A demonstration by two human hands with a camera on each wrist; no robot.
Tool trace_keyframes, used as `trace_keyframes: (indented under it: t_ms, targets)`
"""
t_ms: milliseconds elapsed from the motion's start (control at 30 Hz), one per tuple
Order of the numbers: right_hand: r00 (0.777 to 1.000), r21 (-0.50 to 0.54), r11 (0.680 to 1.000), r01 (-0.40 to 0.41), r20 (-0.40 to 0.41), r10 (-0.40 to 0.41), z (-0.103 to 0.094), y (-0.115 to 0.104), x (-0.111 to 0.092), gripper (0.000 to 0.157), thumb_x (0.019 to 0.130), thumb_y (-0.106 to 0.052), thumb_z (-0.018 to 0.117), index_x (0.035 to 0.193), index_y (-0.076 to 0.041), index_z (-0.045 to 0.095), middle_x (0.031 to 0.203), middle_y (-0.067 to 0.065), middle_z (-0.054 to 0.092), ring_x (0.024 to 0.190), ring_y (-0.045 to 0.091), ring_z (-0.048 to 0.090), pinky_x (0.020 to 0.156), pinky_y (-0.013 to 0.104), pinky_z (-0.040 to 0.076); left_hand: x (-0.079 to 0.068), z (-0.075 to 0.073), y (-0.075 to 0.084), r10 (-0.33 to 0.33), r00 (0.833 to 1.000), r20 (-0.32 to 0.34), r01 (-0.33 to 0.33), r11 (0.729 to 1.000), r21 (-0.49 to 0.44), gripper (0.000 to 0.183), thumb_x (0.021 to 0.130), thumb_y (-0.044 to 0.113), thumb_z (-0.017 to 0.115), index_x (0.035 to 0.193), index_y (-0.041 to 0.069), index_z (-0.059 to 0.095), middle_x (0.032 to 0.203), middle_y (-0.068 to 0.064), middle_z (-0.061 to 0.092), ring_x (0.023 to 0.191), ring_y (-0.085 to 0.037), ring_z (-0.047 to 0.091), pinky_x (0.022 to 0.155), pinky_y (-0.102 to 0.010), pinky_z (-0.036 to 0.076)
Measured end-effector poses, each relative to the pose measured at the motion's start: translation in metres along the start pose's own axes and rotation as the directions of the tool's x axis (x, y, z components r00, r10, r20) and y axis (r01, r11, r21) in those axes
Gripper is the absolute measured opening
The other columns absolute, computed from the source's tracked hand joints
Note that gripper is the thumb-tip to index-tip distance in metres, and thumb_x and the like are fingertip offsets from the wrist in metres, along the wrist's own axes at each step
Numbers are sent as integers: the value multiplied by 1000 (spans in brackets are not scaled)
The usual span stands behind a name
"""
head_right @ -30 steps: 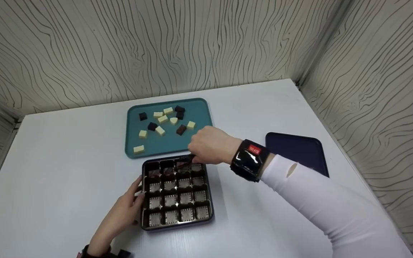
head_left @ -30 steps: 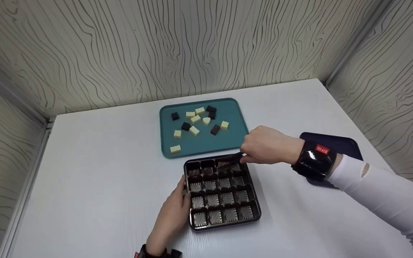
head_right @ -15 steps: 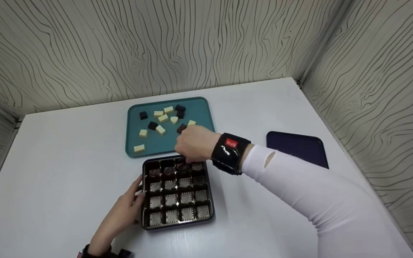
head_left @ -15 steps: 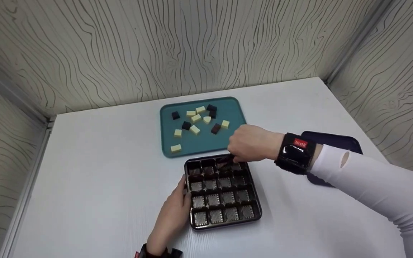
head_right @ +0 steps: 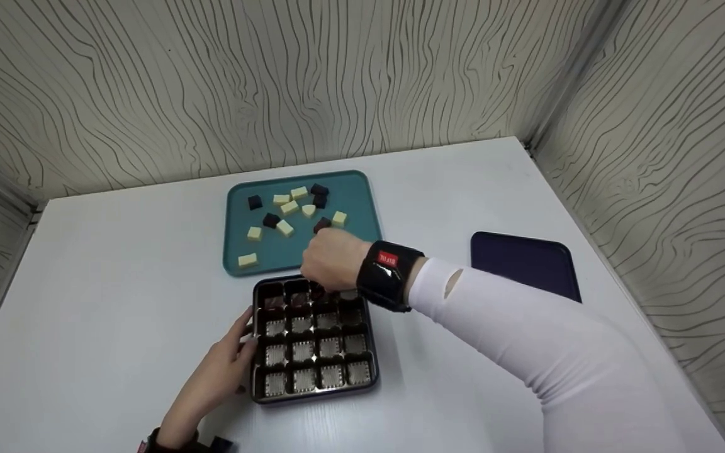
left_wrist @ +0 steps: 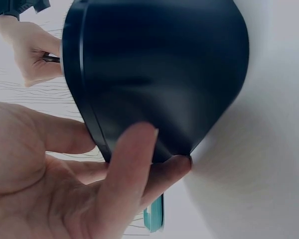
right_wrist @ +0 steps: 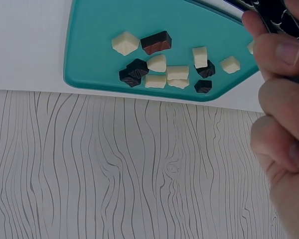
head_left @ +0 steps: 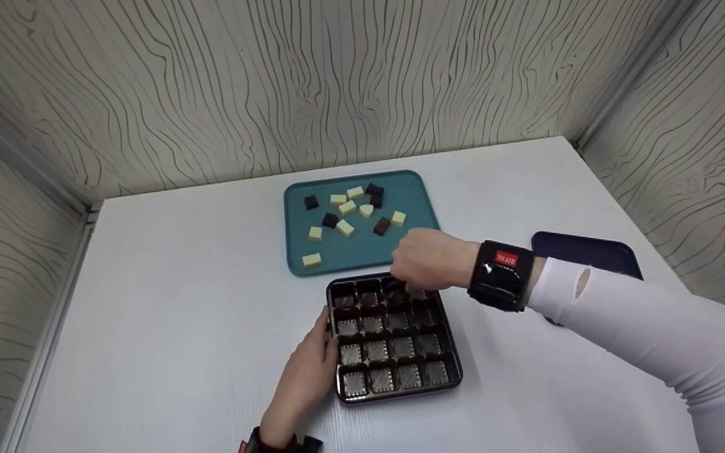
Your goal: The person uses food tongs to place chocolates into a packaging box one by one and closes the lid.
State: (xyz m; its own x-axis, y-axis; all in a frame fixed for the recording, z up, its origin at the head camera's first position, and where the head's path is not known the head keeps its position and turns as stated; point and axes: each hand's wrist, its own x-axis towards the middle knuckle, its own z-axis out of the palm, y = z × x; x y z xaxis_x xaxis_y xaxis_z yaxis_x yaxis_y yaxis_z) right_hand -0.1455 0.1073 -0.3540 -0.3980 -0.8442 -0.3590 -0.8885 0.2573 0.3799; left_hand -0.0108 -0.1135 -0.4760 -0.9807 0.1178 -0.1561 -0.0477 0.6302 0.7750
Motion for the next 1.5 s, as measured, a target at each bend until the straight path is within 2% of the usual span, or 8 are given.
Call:
trace_keyframes:
  t_ms: [200, 433, 633, 733, 933, 1133, 1300, 1500]
  targets:
    - [1000, 6, 1000, -22, -19, 22, 5, -1, -2, 47, 90, -44, 80, 62, -17, 54, 59, -5, 61, 52, 9, 29, 50, 25, 26, 0, 0, 0, 0, 1000, -2, 0, 1000, 2, 60, 108, 16, 51, 161, -6, 33, 150, -36, 55, 132, -53, 60, 108, -65, 50]
    - [997, 13, 999, -42, -62, 42, 6, 0, -9, 49, 88, -45, 81, 60, -17, 55, 57, -5, 58, 51, 8, 27, 49, 24, 29, 1, 2, 0, -10, 1000, -3, 10, 1000, -1, 59, 108, 15, 51, 160, -6, 34, 152, -35, 53, 135, -53, 58, 111, -65, 48]
    - [992, 138, 987, -85, -81, 97, 0, 11, -29, 57, 90, -43, 80, 57, -16, 43, 55, -6, 37, 51, 8, 25, 49, 24, 28, 1, 3, 1, 3, 1000, -10, -3, 1000, 16, 59, 107, 14, 52, 160, -8, 35, 148, -36, 56, 130, -52, 62, 106, -64, 52]
    - [985, 210, 970, -126, -89, 147, 1, 20, -43, 55, 92, -42, 79, 59, -16, 44, 56, -6, 40, 51, 9, 31, 49, 27, 37, 2, 2, 2, 7, 1000, -9, -7, 1000, 21, 59, 108, 14, 52, 160, -8, 35, 147, -37, 57, 129, -52, 63, 105, -64, 53]
    - [947, 306, 920, -244, -131, 294, 22, 31, -63, 37, 95, -39, 76, 74, -11, 65, 57, -1, 57, 50, 11, 45, 50, 35, 47, 2, 1, 2, -2, 1000, -4, 2, 1000, 24, 59, 108, 16, 52, 160, -6, 35, 148, -35, 57, 130, -52, 62, 106, -64, 52]
    - [883, 373, 856, -358, -165, 440, 52, 34, -68, 38, 94, -37, 78, 74, -7, 67, 55, 4, 59, 48, 15, 50, 47, 37, 47, 2, 1, 2, -8, 1000, -4, 9, 1000, 25, 59, 108, 16, 51, 161, -5, 35, 148, -35, 57, 130, -52, 62, 106, -64, 52]
    - [845, 409, 811, -419, -151, 512, 71, 38, -58, 42, 95, -38, 76, 71, -7, 62, 55, 5, 57, 48, 18, 52, 47, 39, 47, 1, 1, 1, -17, 1000, -5, 17, 1000, 26, 59, 108, 16, 52, 161, -5, 35, 147, -35, 58, 130, -51, 63, 105, -63, 52]
    - [838, 406, 790, -460, -97, 537, 87, 47, -35, 41, 97, -39, 74, 75, -6, 63, 58, 7, 60, 51, 19, 55, 51, 40, 52, 1, 1, 1, -21, 1000, -5, 21, 1000, 22, 59, 108, 17, 52, 161, -4, 35, 148, -35, 57, 132, -51, 61, 107, -63, 51]
